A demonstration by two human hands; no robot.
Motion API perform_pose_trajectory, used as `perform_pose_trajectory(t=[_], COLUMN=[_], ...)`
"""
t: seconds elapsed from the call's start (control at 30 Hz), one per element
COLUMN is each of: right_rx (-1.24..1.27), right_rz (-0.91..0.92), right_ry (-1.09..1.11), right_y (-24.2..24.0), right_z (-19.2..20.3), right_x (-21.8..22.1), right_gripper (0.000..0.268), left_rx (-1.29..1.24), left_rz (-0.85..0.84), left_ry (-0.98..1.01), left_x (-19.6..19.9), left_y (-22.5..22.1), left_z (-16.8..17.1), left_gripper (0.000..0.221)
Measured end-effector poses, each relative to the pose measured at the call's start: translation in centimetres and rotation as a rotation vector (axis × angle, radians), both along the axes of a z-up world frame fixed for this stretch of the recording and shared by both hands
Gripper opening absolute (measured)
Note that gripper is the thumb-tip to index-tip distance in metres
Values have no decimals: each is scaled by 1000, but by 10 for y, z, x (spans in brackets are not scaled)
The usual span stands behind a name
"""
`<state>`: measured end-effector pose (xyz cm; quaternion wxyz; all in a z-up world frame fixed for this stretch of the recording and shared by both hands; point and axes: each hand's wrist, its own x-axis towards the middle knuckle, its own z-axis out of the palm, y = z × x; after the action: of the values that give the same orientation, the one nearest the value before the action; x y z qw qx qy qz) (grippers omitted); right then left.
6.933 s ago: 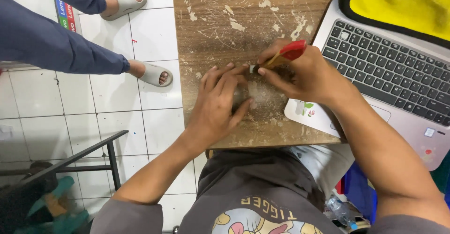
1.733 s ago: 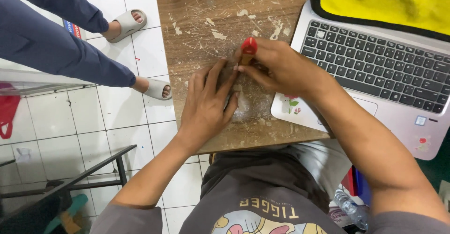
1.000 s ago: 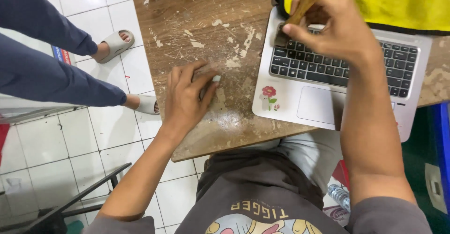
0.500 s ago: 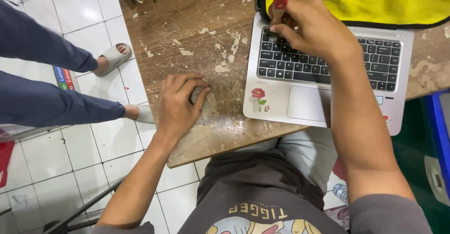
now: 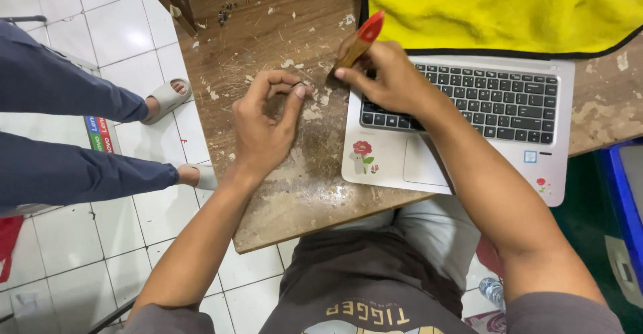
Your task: Removing individual keys from a laptop keyboard using a prying tool and cleaning the area with a brush.
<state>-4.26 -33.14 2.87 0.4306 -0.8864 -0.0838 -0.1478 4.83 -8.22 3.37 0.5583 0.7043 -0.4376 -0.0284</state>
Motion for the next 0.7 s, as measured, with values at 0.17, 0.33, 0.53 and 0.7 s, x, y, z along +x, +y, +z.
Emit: perform_pose_trajectory(t=[0.17, 0.33, 0.53, 0.7], right_rx=[-135, -194, -310, -280], right_rz=[134, 85, -4, -89], right_ry=[-97, -13, -101, -77], right_y=[-3, -27, -64, -76], right_z=[-6, -3, -28, -13], right_x=[17, 31, 46, 47], right_gripper=[15, 21, 23, 21], left_rx=[-3, 24, -18, 3], left_rz=[-20, -107, -132, -132], left_ry=[-27, -37, -52, -31], left_x=[-9, -8, -1, -1], left_y=[-18, -32, -44, -54], left_z=[-9, -23, -19, -19], left_gripper=[10, 16, 12, 14])
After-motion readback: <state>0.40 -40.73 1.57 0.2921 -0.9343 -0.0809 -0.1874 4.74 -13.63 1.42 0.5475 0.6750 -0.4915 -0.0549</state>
